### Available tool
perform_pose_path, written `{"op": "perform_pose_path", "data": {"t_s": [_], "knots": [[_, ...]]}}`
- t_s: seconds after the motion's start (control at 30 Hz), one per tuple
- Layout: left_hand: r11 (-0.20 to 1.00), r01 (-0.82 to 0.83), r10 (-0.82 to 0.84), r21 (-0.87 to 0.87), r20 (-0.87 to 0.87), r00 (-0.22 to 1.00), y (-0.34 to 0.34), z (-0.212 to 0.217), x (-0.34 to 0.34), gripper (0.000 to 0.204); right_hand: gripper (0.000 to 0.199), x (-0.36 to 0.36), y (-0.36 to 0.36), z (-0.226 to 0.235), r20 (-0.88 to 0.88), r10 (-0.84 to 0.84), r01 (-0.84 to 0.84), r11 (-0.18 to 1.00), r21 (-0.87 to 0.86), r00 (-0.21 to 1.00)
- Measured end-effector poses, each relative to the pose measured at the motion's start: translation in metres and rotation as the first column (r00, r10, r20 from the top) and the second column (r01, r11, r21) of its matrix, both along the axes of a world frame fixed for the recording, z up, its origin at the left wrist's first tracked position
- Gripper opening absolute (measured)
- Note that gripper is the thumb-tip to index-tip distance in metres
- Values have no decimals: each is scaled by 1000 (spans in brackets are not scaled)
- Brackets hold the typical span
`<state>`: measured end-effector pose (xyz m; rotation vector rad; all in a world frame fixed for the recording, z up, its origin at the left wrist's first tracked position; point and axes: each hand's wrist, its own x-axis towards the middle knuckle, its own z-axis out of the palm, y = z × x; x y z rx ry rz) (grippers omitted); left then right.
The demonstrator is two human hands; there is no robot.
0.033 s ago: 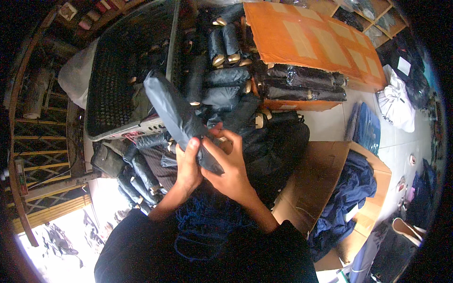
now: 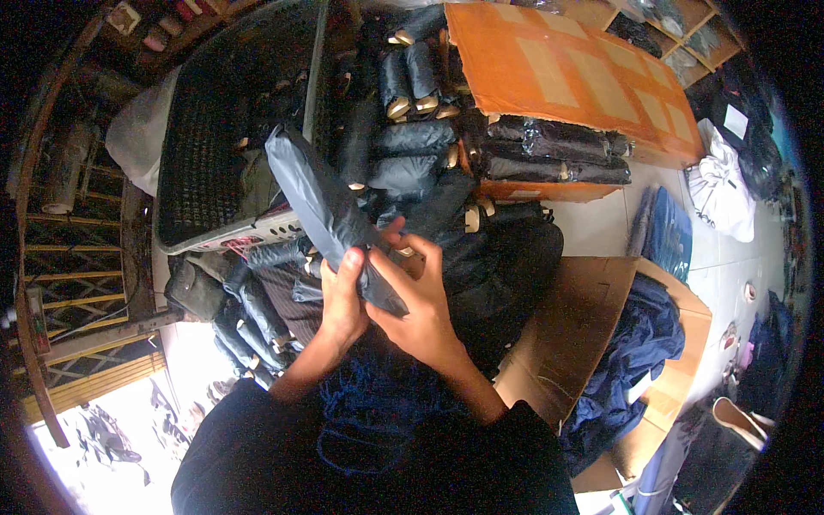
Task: The person repeatedly picks up dark fabric bundles from a plastic basket, folds them, and places them into a cardboard box. The person handles the items one at a time, folding each bundle before placing it into the box.
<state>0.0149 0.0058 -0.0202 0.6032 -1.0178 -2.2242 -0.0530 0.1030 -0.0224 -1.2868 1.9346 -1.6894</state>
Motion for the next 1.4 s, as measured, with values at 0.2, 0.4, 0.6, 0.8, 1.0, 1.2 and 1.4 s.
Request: {"op": "perform_pose_path", "data": {"t_s": [0.2, 0.4, 0.6, 0.8, 1.0, 1.2, 1.4], "knots": [[997, 45, -35, 70, -128, 991, -18, 5, 4, 46, 72, -6, 1, 4, -55, 113, -109, 992, 67, 992], [981, 196, -196, -3, 33, 980, -10, 13, 6, 65, 76, 0, -2, 12, -138, 73, -62, 995, 83, 988], [981, 182, -177, 58, -94, 980, -21, 4, 20, 52, 73, -2, -11, 18, -52, 144, -140, 987, 78, 988], [1000, -5, 4, -25, -50, 999, -38, 8, 25, 62, 69, 8, -25, 10, -155, 157, -170, 983, -71, 975], [993, -5, 21, 117, -132, 991, -23, 15, 36, 32, 61, 15, -31, 16, -134, 157, -165, 985, -48, 978], [987, -33, 53, 155, -121, 991, -19, -2, 40, 42, 58, 19, -33, 21, -125, 188, -174, 978, 114, 974], [999, -29, 26, -34, -71, 997, -38, 5, 45, 59, 60, 11, -31, 20, 235, 347, -341, 938, -67, 908]]}}
